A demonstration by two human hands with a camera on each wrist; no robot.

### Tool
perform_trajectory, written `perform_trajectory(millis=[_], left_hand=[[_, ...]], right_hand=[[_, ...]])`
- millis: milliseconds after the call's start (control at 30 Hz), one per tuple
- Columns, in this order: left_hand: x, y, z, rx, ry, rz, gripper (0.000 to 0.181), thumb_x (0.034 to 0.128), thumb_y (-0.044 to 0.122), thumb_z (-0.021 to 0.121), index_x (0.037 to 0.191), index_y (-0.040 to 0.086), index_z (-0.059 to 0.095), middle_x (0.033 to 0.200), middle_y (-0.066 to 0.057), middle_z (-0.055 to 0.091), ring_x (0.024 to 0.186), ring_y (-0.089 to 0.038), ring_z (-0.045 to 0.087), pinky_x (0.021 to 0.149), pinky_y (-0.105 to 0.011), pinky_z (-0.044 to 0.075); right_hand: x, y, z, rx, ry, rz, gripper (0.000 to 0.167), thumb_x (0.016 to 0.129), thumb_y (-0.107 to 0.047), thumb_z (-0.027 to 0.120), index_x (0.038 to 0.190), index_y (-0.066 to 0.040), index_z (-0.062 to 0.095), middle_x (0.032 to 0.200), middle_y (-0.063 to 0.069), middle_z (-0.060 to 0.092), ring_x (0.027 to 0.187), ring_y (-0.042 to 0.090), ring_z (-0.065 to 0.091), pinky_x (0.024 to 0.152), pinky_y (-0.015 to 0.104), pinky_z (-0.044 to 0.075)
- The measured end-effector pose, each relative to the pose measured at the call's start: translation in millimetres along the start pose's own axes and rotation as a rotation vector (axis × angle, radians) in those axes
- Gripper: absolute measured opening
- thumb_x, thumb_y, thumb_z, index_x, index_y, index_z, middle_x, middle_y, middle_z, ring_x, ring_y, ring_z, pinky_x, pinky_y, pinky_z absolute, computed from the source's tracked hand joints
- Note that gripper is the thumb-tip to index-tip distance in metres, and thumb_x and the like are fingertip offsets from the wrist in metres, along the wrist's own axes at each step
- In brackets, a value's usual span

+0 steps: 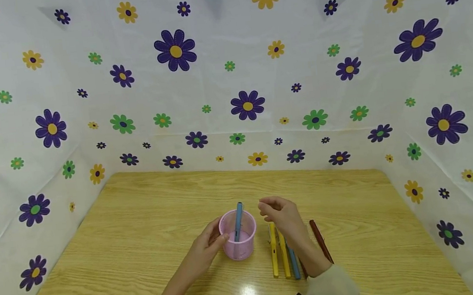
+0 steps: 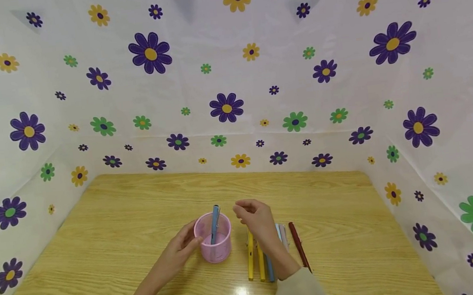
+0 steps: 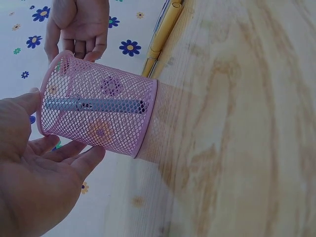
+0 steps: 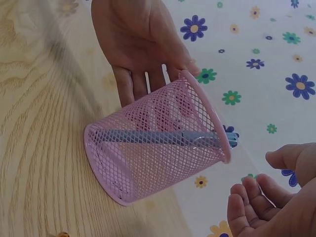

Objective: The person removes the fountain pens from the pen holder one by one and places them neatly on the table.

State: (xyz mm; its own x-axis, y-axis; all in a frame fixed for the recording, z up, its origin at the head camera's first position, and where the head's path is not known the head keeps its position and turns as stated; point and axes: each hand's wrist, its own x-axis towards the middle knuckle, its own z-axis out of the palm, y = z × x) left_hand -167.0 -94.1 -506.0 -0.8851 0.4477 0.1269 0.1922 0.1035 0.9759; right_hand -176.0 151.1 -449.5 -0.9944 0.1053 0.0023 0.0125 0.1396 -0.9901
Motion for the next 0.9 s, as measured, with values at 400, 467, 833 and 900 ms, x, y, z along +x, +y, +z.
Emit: perform_trajectory(millis=[400, 467, 833, 900], left_hand=[[-1.2, 0.5, 0.3, -0.014, -0.006, -0.007, 0.060, 0.1097, 0.022, 0.055, 0.157, -0.006, 0.030, 0.156, -0.030, 0.041, 0.145, -0.042, 0.040, 0.118, -0.040, 0.038], [-1.0, -0.1, 0.3, -0.014, -0.003, -0.006, 0.060, 0.1097, 0.022, 0.055, 0.157, -0.005, 0.031, 0.156, -0.030, 0.041, 0.145, -0.042, 0.040, 0.118, -0.039, 0.038], [-2.1, 0.2, 0.4, -0.027, 0.000, -0.012, 0.059, 0.1097, 0.023, 0.055, 0.158, -0.002, 0.031, 0.157, -0.026, 0.042, 0.145, -0.040, 0.041, 0.117, -0.040, 0.040], [-2.1, -0.2, 0.3, -0.026, -0.004, -0.014, 0.059, 0.1098, 0.023, 0.055, 0.158, -0.002, 0.031, 0.157, -0.026, 0.042, 0.145, -0.040, 0.041, 0.117, -0.040, 0.040]], right_hand=[[6.4, 4.0, 17.9, 0.018, -0.040, -0.007, 0.027, 0.098, -0.015, 0.071, 0.120, 0.003, 0.072, 0.110, 0.012, 0.073, 0.100, 0.026, 0.067, 0.095, 0.053, 0.058], [7.2, 4.2, 21.0, 0.012, -0.049, -0.009, 0.029, 0.098, -0.016, 0.071, 0.120, 0.003, 0.071, 0.111, 0.012, 0.073, 0.101, 0.026, 0.067, 0.094, 0.050, 0.059], [11.2, 9.7, 35.0, -0.042, -0.084, -0.047, 0.032, 0.095, -0.022, 0.077, 0.116, 0.001, 0.074, 0.108, 0.009, 0.073, 0.100, 0.021, 0.065, 0.089, 0.034, 0.059], [11.6, 11.2, 36.1, -0.046, -0.092, -0.057, 0.031, 0.095, -0.022, 0.077, 0.116, 0.002, 0.074, 0.108, 0.010, 0.073, 0.100, 0.022, 0.065, 0.089, 0.033, 0.059]])
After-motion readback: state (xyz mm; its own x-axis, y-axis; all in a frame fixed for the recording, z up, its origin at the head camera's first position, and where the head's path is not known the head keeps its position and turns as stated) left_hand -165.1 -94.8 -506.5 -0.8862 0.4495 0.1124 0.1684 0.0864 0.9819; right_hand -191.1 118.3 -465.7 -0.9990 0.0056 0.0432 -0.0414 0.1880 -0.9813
